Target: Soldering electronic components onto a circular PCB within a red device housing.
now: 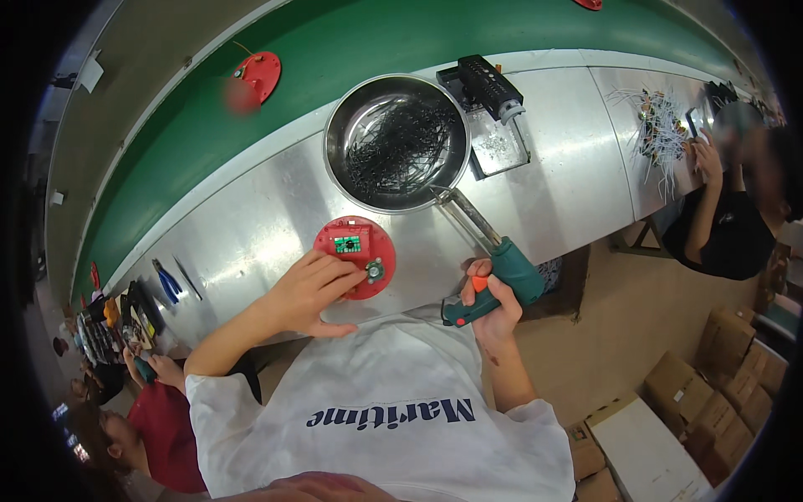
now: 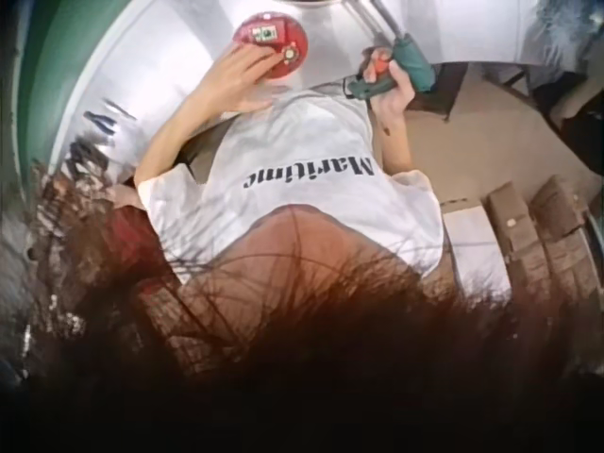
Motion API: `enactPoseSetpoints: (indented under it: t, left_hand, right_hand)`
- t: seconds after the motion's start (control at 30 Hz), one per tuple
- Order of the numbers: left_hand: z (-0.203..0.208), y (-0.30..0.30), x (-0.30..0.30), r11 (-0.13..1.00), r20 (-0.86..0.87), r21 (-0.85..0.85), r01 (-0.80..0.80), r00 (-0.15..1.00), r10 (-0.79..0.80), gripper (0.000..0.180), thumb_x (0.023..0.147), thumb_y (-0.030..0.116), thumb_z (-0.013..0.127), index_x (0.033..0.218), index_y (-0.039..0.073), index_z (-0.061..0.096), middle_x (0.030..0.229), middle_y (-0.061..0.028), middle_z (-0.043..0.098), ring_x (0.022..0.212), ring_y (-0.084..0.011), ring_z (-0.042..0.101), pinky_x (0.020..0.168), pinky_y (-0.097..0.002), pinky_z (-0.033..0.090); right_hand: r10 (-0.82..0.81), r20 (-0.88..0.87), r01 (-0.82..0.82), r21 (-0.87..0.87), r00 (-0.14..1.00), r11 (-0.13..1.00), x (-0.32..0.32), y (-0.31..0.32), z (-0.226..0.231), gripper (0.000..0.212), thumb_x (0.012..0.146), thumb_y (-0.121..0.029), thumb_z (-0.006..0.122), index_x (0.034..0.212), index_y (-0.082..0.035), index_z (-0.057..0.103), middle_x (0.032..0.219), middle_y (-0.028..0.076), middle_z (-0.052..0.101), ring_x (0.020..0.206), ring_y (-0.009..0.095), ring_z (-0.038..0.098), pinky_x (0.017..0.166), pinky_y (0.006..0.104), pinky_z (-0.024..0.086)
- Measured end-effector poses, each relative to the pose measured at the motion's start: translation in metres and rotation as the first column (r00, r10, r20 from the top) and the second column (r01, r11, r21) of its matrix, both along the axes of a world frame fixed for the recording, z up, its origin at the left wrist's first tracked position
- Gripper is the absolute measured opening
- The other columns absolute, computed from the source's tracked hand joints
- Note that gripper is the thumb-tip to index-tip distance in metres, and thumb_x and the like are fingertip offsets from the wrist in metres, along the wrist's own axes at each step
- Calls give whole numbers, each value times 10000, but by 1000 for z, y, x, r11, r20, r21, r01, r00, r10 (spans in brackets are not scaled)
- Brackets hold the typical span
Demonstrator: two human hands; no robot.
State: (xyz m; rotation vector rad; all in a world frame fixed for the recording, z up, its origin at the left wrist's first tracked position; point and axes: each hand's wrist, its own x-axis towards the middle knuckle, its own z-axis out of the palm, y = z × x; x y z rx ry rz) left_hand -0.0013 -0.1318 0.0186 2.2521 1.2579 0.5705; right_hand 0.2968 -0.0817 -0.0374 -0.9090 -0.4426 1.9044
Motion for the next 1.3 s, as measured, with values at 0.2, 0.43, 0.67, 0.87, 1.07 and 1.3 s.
enactPoseSetpoints:
  t: [0.2, 0.43, 0.67, 0.87, 1.07, 1.3]
  left_hand:
    - [4, 77, 18, 933, 196, 222, -285, 950, 243, 273, 727, 102, 725, 976, 15, 652, 995, -105, 629, 884, -281, 598, 752, -379, 467]
    - [-15, 160, 31, 880, 58, 364, -305, 950, 306, 180, 722, 97, 701, 893, 48, 672, 893, -77, 579, 896, -273, 551, 787, -375, 433]
    - [-21, 156, 33, 837, 245, 417, -355, 931, 272, 121, 700, 54, 709, 819, 55, 685, 841, -55, 569, 761, -247, 562, 691, -365, 444]
    - [26, 75, 30, 799, 135, 569, -193, 981, 140, 221, 614, 15, 752, 827, 15, 692, 664, -31, 514, 563, -169, 493, 479, -298, 365]
    - [23, -1, 53, 685, 143, 723, -93, 990, -17, 171, 556, -41, 778, 679, 20, 676, 598, 16, 414, 477, -116, 348, 438, -258, 243]
    - [13, -38, 52, 730, 98, 674, -111, 993, 61, 225, 593, 30, 832, 779, 30, 705, 654, 11, 414, 514, -115, 394, 471, -257, 299]
  right_hand:
    - [0, -20, 0, -3, 1000, 1000, 1, 1, -3, 214, 819, -210, 540, 926, -25, 523, 976, 124, 542, 569, 163, 534, 582, 293, 425]
    - [-13, -25, 13, -18, 1000, 1000, -1, 0, -4, 274, 805, -269, 562, 926, -31, 502, 966, 95, 520, 563, 170, 496, 541, 288, 382]
    - [-7, -27, 7, -12, 1000, 1000, 0, -1, -3, 276, 803, -272, 561, 921, -29, 499, 972, 92, 516, 568, 163, 503, 543, 281, 384]
    - [21, -13, -21, -28, 1000, 999, 2, 0, -2, 262, 830, -266, 557, 938, -36, 494, 974, 88, 504, 584, 162, 503, 557, 279, 390]
    - [248, 107, -252, 22, 963, 967, -23, 2, 25, 238, 827, -73, 602, 1044, -11, 524, 1036, 120, 544, 753, 186, 587, 649, 285, 473]
    - [475, 35, -474, -20, 879, 880, -69, 4, 49, 320, 743, 34, 631, 1043, -13, 532, 1027, 103, 544, 808, 188, 596, 691, 290, 481]
